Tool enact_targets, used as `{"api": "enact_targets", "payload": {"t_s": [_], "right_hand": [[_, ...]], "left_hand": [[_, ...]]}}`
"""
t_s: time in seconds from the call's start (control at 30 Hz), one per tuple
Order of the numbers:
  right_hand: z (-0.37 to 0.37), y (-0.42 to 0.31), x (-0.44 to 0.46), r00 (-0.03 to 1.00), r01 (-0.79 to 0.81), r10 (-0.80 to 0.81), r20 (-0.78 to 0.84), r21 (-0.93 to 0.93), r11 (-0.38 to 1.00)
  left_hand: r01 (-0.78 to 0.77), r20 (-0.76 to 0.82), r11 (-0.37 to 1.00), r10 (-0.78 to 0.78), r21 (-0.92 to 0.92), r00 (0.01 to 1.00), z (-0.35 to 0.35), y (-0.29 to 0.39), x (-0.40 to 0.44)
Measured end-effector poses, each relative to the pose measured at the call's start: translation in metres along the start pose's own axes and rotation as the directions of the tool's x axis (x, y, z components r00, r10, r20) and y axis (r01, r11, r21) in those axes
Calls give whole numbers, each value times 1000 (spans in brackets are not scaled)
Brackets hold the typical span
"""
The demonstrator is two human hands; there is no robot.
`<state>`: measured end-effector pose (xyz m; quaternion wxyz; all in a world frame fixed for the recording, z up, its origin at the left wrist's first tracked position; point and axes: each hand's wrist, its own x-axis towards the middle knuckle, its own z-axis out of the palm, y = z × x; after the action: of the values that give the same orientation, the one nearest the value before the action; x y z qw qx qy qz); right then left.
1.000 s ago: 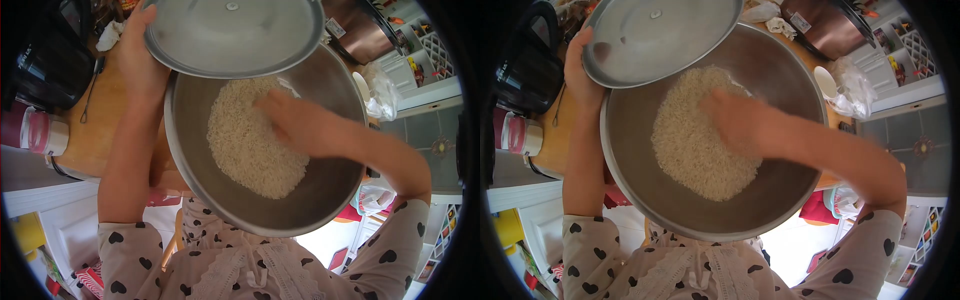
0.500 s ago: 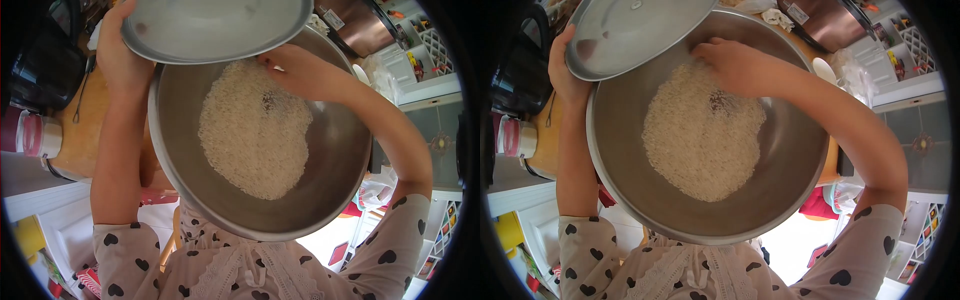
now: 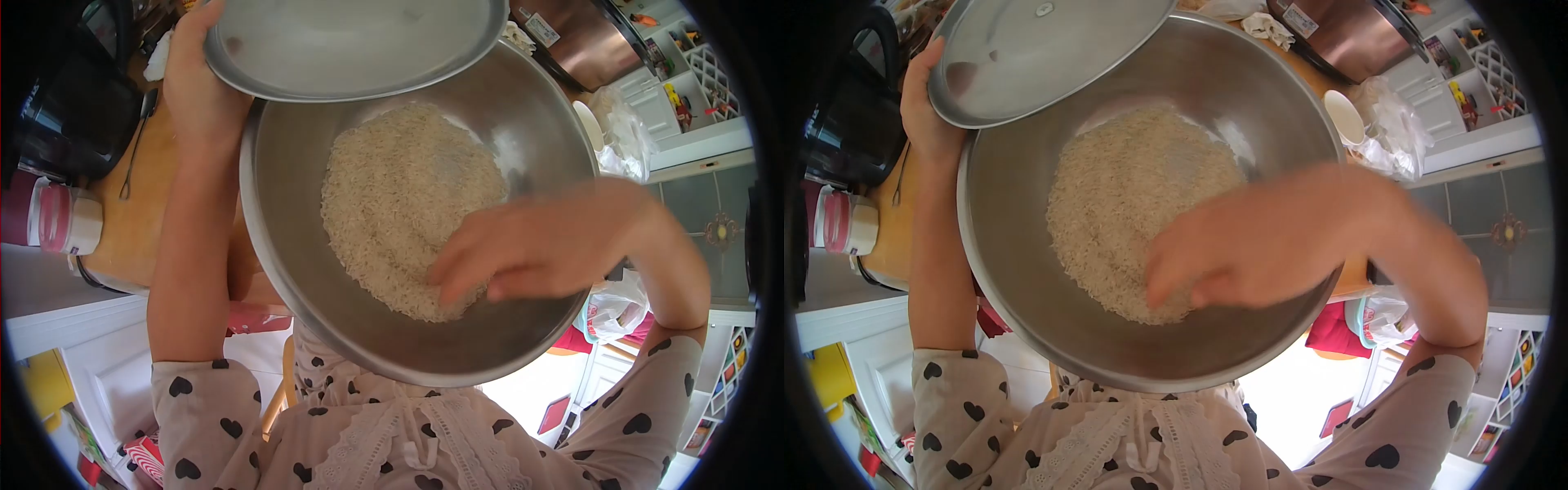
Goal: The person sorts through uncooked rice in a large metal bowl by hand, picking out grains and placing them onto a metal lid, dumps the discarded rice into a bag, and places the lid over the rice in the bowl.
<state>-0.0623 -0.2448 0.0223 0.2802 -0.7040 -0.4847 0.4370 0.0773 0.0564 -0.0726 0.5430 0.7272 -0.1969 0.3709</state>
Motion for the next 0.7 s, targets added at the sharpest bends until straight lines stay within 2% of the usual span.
{"api": "enact_targets", "payload": {"t_s": [0.03, 0.1, 0.17, 0.27, 0.37, 0.47, 0.53, 0.63, 0.7], "right_hand": [[-10, -3, 3, 978, -200, 200, -56, -9, 980], [-35, -12, 9, 810, -569, 561, -171, 8, 823], [-32, 24, 13, 743, -548, 369, -559, -190, 814], [-31, 56, 33, 645, -579, 263, -718, -234, 781], [-25, 57, 54, 720, -542, 295, -628, -244, 804], [1, 38, 59, 839, -343, 148, -523, -298, 891], [15, 13, 50, 898, -228, 114, -425, -227, 947], [16, -12, 24, 985, -96, 64, -162, -203, 974], [1, -10, 13, 994, -106, 106, 5, -39, 994]], "left_hand": [[76, 5, 988, -76, -133, 997, -1, -2, 0], [32, 13, 999, -32, 6, 999, -1, 0, -1], [-4, 2, 996, 4, 88, 1000, 2, 3, -2], [-52, -23, 989, 55, 142, 998, 5, 6, -3], [-112, -3, 977, 114, 183, 993, 6, 9, -3], [-143, 14, 968, 143, 207, 990, 5, 8, -2], [-159, 37, 944, 155, 290, 987, 3, 10, -2], [-90, -4, 978, 93, 185, 996, 6, 10, -2], [-119, -3, 966, 123, 228, 992, 5, 12, -3]]}}
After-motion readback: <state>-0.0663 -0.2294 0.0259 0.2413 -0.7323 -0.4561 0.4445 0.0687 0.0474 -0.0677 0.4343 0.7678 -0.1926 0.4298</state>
